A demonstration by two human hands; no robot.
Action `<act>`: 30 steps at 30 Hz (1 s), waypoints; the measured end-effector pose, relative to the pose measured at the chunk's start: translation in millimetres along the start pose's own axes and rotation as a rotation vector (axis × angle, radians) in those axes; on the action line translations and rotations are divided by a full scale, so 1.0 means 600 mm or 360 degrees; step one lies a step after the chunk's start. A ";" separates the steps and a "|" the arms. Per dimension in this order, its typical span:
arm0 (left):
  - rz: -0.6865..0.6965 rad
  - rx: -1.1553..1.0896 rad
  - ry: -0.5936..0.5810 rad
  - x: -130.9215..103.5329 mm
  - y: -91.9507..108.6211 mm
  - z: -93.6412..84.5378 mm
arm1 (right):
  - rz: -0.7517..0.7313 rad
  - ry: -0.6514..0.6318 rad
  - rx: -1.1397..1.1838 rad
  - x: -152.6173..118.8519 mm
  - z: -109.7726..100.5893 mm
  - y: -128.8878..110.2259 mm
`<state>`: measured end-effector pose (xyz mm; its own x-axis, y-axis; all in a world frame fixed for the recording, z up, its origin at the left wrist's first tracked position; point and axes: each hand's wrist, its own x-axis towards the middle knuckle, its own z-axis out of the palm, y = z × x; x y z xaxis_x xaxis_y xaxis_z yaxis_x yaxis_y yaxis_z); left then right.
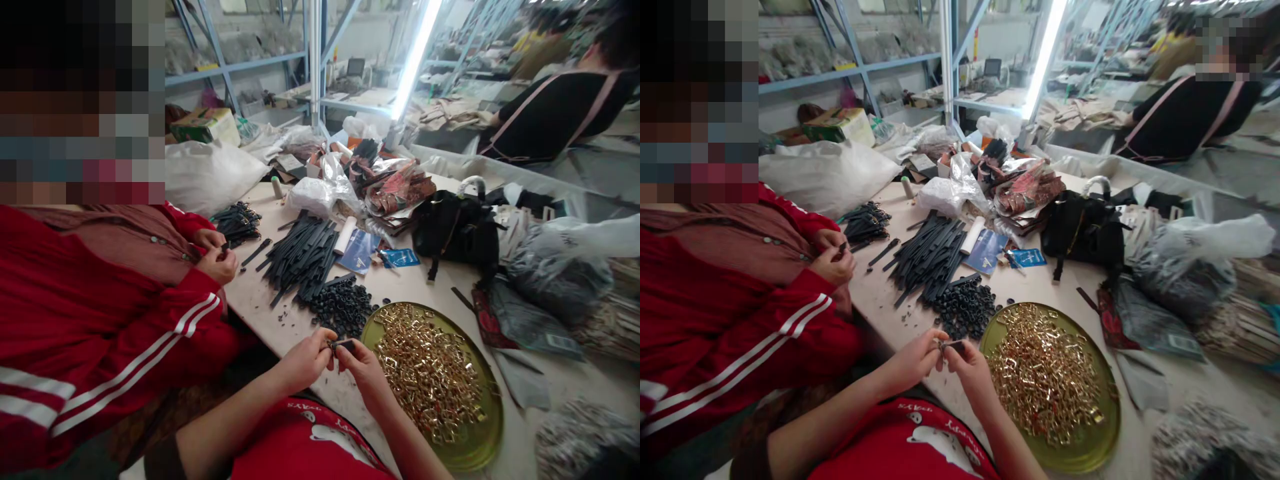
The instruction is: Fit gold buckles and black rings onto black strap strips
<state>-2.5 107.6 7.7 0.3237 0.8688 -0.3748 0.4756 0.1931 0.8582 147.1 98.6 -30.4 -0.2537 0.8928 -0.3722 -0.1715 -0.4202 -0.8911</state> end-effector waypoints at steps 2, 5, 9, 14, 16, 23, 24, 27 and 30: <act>-0.0064 0.0033 0.0027 0.013 -0.007 -0.014 | 0.0090 -0.0013 0.0160 0.016 -0.002 0.001; -0.0158 0.0063 0.0070 0.031 -0.014 -0.035 | 0.0237 -0.0005 0.0456 0.040 -0.002 0.000; -0.0213 0.0186 0.0178 0.049 -0.012 -0.055 | 0.0417 -0.0028 0.0538 0.066 0.011 -0.005; -0.0198 0.0461 0.0141 0.064 -0.004 -0.068 | 0.0646 -0.0309 0.0752 0.076 0.022 -0.010; -0.0229 0.0560 0.0123 0.066 -0.003 -0.068 | 0.0614 -0.0278 0.0758 0.076 0.020 -0.008; -0.0197 0.0002 -0.0156 0.046 -0.001 -0.040 | 0.0163 0.0216 0.0195 0.056 0.010 0.010; -0.0222 -0.0136 -0.0218 0.041 -0.001 -0.034 | 0.0068 0.0334 0.0018 0.049 0.008 0.012; -0.0288 -0.0492 -0.0376 0.028 0.000 -0.017 | -0.0101 0.0448 -0.0279 0.024 0.000 0.019; -0.0360 -0.0711 -0.0531 0.009 0.001 -0.005 | -0.0021 0.0179 -0.0307 -0.009 -0.010 0.023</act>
<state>-2.9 113.7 7.0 0.5284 0.6074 -0.5932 0.1960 0.5925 0.7814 151.9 89.0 -42.0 -0.1430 0.9149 -0.3774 0.0139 -0.3795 -0.9251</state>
